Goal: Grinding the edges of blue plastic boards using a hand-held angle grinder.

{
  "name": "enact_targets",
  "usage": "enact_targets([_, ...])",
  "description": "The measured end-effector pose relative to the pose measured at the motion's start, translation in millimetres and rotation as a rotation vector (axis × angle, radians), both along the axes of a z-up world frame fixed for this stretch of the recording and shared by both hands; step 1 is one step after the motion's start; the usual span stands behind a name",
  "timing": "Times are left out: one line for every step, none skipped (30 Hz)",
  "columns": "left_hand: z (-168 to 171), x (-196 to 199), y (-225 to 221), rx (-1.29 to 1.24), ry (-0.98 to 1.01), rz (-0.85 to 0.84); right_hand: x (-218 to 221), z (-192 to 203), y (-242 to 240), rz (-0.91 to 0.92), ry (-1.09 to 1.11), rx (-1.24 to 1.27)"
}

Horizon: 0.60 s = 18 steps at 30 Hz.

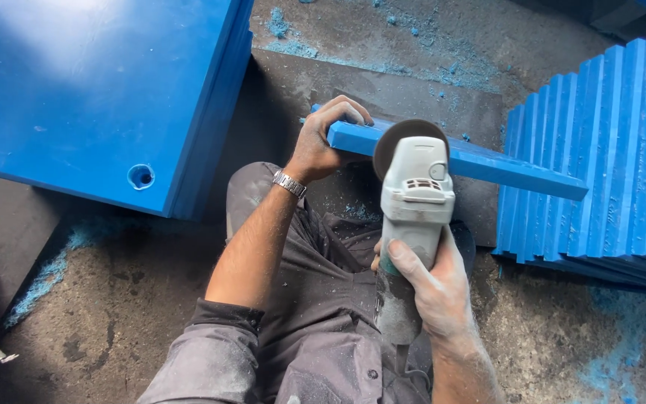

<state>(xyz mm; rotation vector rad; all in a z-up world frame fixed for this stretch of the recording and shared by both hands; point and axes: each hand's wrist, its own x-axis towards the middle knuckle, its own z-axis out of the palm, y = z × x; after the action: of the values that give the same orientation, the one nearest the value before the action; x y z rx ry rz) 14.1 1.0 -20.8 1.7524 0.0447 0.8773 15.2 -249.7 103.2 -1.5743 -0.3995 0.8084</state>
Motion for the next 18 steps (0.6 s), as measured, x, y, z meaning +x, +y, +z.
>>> enact_targets([-1.7, 0.0, 0.1, 0.000, 0.004, 0.000, -2.2, 1.2, 6.2, 0.000, 0.004, 0.000])
enact_targets([-3.5, 0.7, 0.2, -0.013, -0.007, -0.006, -4.4, 2.5, 12.3, 0.037, -0.011, -0.030])
enact_targets([-5.0, 1.4, 0.3, -0.027, -0.017, -0.011, -6.4, 4.0, 18.5, 0.075, -0.026, -0.060])
enact_targets([-5.5, 2.5, 0.8, -0.025, -0.019, -0.011, -7.3, 4.1, 20.5, 0.075, -0.028, -0.058])
enact_targets([-5.8, 3.7, 1.3, -0.034, -0.032, -0.010, -8.1, 4.5, 22.5, 0.102, -0.036, -0.082])
enact_targets([-5.8, 5.2, 2.4, -0.042, -0.046, -0.009, -8.6, 5.0, 25.0, 0.130, -0.045, -0.104])
enact_targets([-4.4, 5.5, 2.5, -0.040, -0.048, -0.008, -7.8, 5.2, 21.4, 0.131, -0.047, -0.102])
enact_targets([-4.1, 4.4, 2.1, -0.040, -0.052, -0.013, -7.8, 5.2, 17.7, 0.115, -0.029, -0.103])
enact_targets([-4.1, 3.4, 1.9, -0.039, -0.055, -0.018, -7.6, 4.9, 14.2, 0.099, -0.011, -0.105])
enact_targets([-3.5, 2.5, 1.7, -0.040, -0.055, -0.018, -7.0, 4.7, 8.0, 0.100, -0.010, -0.105])
enact_targets([-2.9, 1.7, 1.4, -0.030, -0.044, -0.012, -6.1, 4.4, 1.6, 0.049, 0.011, -0.088])
enact_targets([-2.3, 1.6, 0.3, -0.021, -0.033, -0.009, -5.3, 4.3, -5.4, -0.005, 0.031, -0.072])
enact_targets([-2.4, 1.3, 0.2, -0.022, -0.034, -0.012, -5.2, 4.8, -5.1, -0.008, 0.031, -0.073])
enact_targets([-2.2, 1.2, -0.1, -0.005, -0.024, -0.004, -4.5, 5.5, -5.0, -0.016, 0.039, -0.060])
enact_targets([-1.9, 1.1, -0.7, 0.012, -0.014, 0.005, -3.8, 6.3, -5.2, -0.024, 0.047, -0.048])
enact_targets([-3.8, 0.8, -0.6, 0.014, -0.013, 0.003, -4.9, 6.4, 1.3, -0.026, 0.048, -0.046])
enact_targets([-5.5, 0.5, -0.8, -0.006, -0.015, -0.003, -6.0, 6.7, 7.4, 0.016, 0.047, -0.053])
enact_targets([-6.9, 0.5, -1.0, -0.025, -0.017, -0.008, -6.6, 7.1, 13.4, 0.058, 0.047, -0.059])
